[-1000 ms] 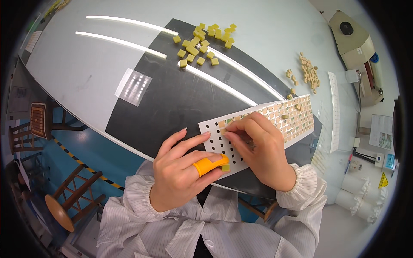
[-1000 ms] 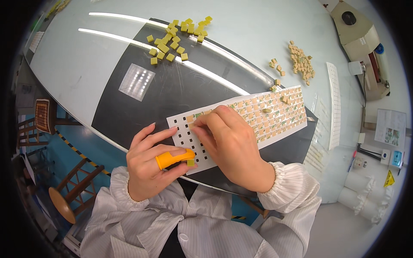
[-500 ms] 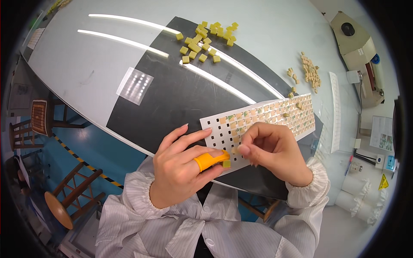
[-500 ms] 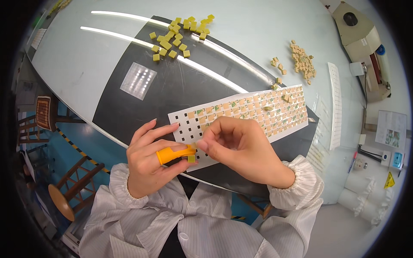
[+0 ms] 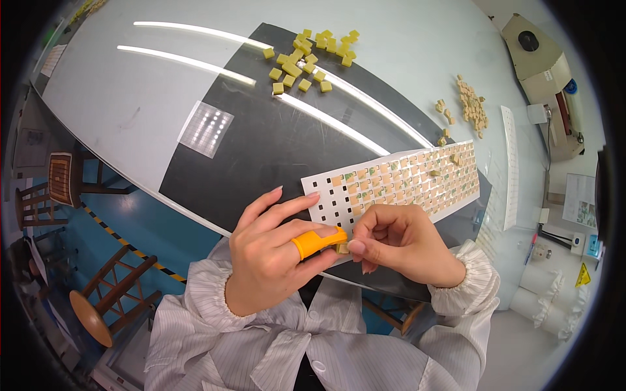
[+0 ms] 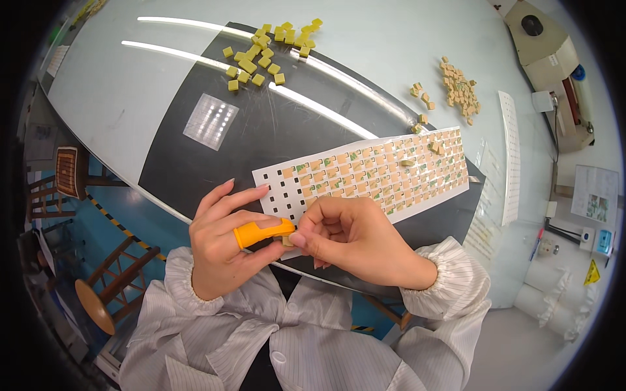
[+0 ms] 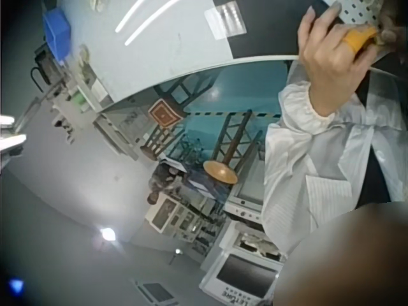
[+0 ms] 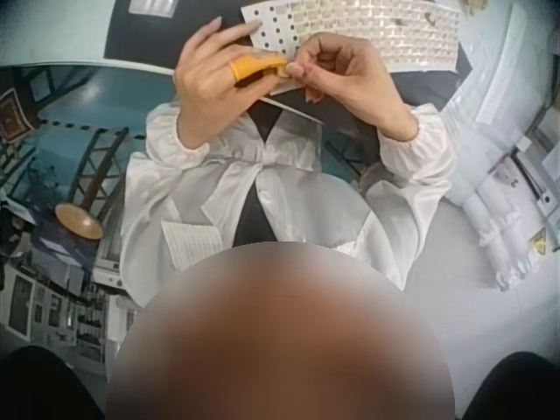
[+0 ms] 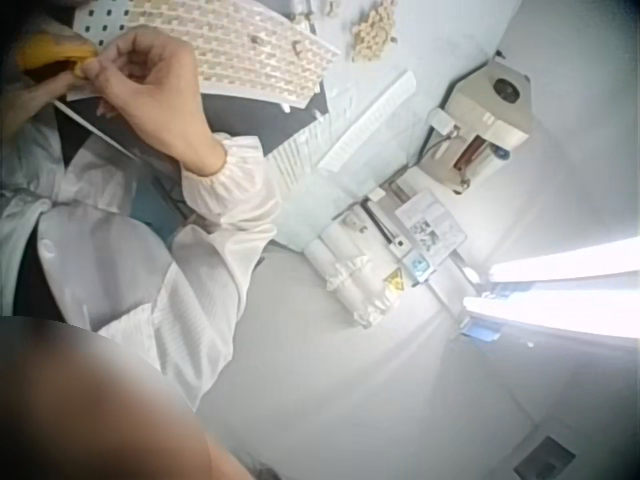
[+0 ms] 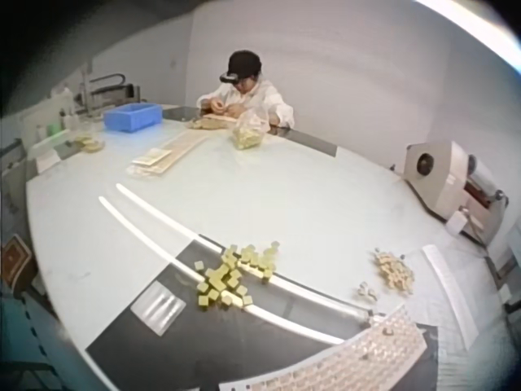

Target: Assembling small electronic components into a grid panel on a production line.

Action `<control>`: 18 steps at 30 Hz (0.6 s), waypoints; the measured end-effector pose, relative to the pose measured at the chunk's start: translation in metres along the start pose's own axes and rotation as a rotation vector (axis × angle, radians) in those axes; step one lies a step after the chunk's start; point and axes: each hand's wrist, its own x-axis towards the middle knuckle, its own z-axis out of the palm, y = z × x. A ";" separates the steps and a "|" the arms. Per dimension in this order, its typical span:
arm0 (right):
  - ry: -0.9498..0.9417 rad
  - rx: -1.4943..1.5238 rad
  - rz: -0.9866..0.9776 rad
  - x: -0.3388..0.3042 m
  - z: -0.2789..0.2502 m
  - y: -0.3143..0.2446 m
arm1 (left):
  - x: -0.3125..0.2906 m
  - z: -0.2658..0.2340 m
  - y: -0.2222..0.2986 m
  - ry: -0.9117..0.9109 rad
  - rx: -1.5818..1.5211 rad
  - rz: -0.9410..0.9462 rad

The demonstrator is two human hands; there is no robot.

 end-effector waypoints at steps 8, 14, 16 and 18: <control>-0.004 -0.036 0.017 0.001 0.000 -0.001 | -0.001 0.000 0.000 -0.018 -0.019 -0.019; 0.001 -0.025 0.023 0.001 0.002 -0.001 | -0.002 0.000 0.000 -0.021 -0.036 -0.033; 0.004 -0.029 0.022 0.001 0.002 -0.001 | -0.002 0.000 0.000 -0.023 -0.035 -0.036; 0.009 -0.034 0.020 0.001 0.003 0.001 | -0.002 0.000 0.000 -0.019 -0.031 -0.032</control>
